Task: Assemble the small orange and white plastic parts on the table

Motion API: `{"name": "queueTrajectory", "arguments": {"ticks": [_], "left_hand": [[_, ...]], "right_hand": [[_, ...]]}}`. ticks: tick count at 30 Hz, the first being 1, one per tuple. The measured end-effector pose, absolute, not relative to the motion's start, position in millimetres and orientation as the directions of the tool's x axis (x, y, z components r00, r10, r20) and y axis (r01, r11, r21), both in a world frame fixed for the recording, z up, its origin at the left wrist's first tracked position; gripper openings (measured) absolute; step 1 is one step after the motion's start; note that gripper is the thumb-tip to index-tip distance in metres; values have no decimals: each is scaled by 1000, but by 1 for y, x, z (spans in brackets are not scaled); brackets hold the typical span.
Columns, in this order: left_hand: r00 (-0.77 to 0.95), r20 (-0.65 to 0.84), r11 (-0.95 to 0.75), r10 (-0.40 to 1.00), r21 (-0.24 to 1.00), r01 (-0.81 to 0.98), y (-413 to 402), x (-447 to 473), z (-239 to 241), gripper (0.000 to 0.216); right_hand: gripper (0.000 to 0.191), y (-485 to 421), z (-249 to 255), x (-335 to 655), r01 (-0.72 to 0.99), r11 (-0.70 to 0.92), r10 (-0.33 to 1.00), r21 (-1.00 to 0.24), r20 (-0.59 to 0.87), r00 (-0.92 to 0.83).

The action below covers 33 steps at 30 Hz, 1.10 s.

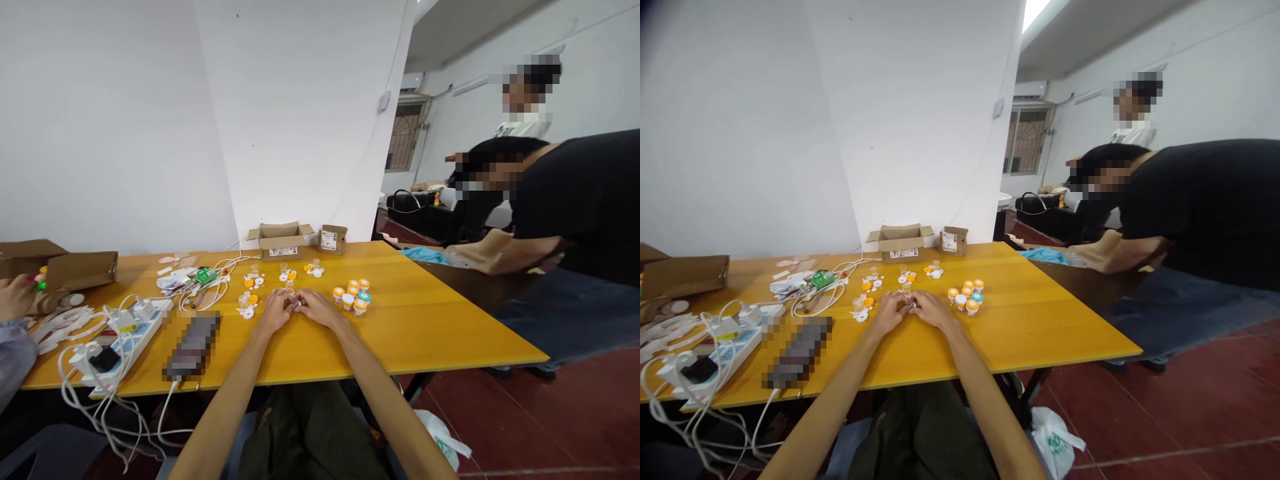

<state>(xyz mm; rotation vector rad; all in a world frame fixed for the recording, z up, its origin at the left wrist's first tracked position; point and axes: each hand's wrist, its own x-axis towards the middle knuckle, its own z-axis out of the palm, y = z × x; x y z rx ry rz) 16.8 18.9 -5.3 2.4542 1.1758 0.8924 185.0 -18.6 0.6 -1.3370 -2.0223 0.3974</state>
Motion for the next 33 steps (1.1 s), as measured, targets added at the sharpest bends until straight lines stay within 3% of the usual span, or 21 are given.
{"name": "queueTrajectory", "arguments": {"ticks": [33], "left_hand": [[450, 415, -607, 791, 630, 485, 32, 14, -15, 11]], "right_hand": [[14, -18, 3, 182, 659, 408, 909, -632, 347, -230]]}}
